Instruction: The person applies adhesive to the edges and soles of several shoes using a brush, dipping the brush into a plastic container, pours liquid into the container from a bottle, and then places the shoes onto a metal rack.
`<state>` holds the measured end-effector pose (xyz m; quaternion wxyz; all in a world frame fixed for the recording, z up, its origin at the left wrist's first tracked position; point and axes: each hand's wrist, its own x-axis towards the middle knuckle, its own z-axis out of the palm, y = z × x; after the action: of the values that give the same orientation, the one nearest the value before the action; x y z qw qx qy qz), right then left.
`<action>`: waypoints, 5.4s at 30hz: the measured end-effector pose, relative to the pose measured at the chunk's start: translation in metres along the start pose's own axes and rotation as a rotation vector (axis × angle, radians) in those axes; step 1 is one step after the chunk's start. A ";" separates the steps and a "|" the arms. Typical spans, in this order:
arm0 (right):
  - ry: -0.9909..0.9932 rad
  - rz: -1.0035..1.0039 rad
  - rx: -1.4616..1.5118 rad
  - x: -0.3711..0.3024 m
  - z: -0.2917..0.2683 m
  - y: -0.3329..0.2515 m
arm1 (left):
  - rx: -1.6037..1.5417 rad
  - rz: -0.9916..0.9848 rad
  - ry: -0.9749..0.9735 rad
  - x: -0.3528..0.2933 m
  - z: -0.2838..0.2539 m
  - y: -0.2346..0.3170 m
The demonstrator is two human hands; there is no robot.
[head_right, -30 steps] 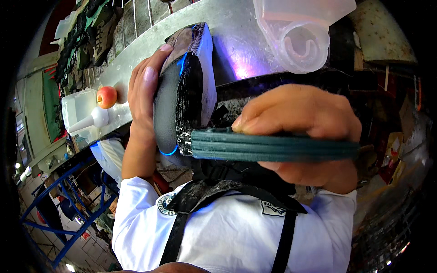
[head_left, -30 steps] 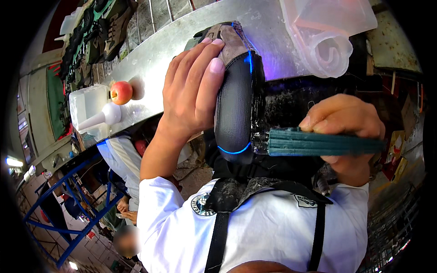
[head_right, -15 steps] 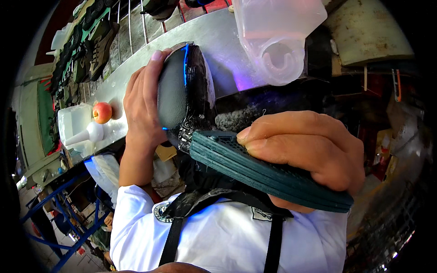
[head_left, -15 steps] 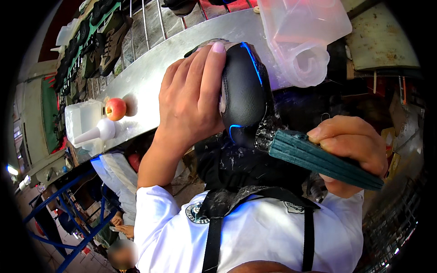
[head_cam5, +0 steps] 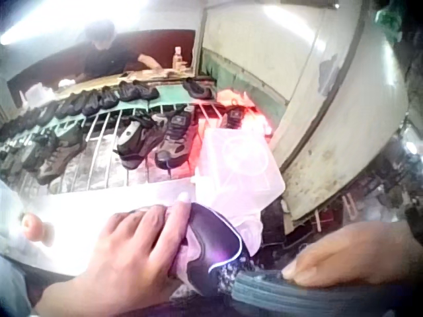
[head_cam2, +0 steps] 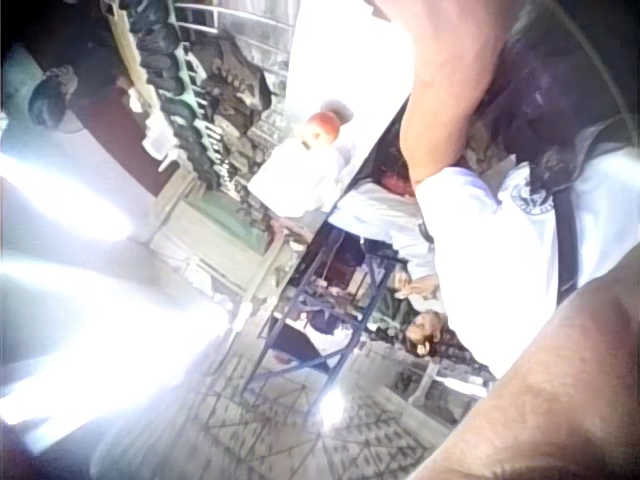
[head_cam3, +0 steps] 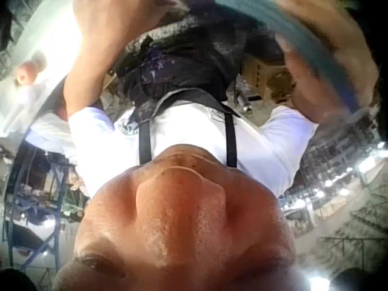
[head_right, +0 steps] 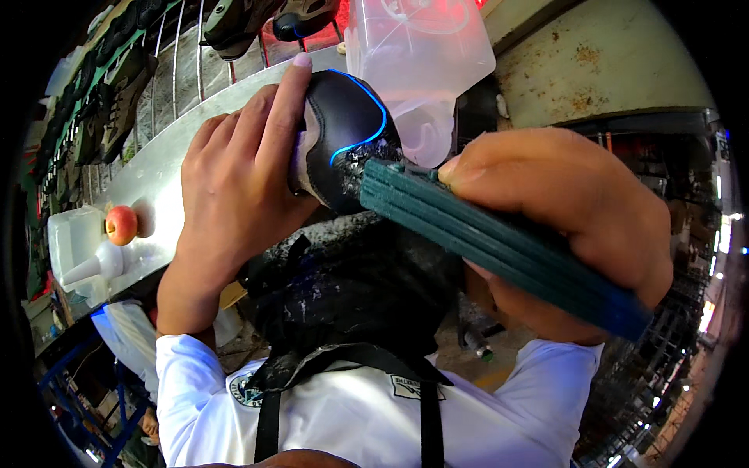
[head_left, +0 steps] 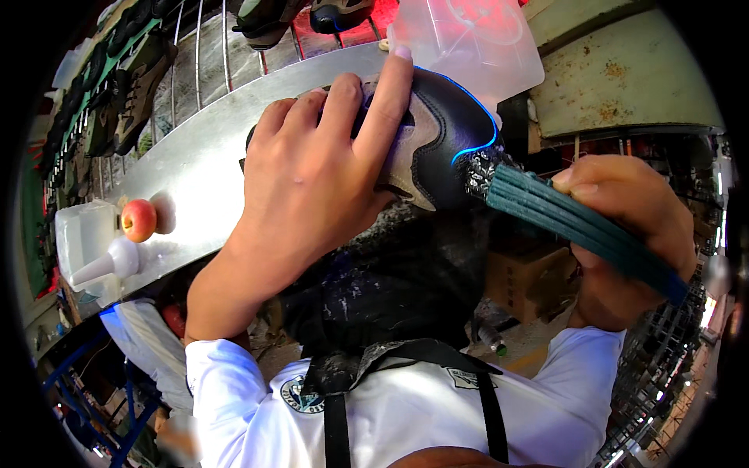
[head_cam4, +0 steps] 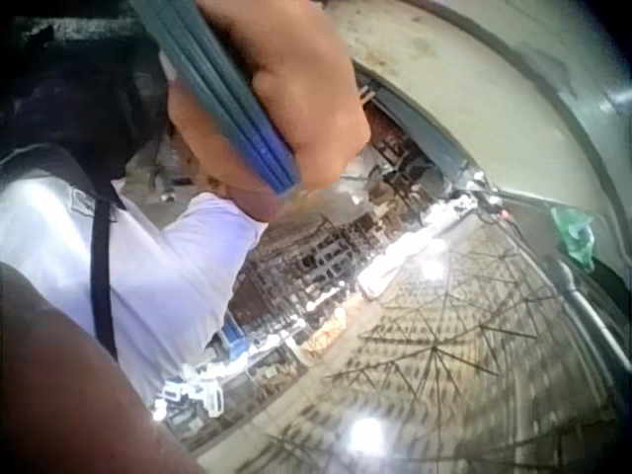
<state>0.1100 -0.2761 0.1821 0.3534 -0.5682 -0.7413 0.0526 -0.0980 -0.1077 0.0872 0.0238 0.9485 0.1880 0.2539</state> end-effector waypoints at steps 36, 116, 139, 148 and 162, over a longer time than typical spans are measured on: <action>-0.625 -0.285 0.020 0.126 -0.041 0.053 | -0.163 -0.284 -0.317 0.021 -0.039 -0.044; 0.500 0.245 0.932 0.038 0.226 0.041 | -0.782 -0.478 -0.456 0.009 -0.023 -0.170; 0.300 0.903 0.514 -0.052 0.117 0.075 | -0.573 -0.373 0.308 -0.140 0.009 -0.143; 0.135 0.950 0.778 -0.059 0.100 0.106 | -0.700 -0.663 0.117 -0.160 0.001 -0.156; 0.515 0.621 1.782 -0.036 0.169 0.051 | -1.691 -0.783 0.063 -0.086 0.011 -0.067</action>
<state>0.0556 -0.2349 0.0153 0.7747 -0.2572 -0.1476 0.5585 -0.1841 -0.0769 0.0273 0.7853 0.4778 0.2475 0.3061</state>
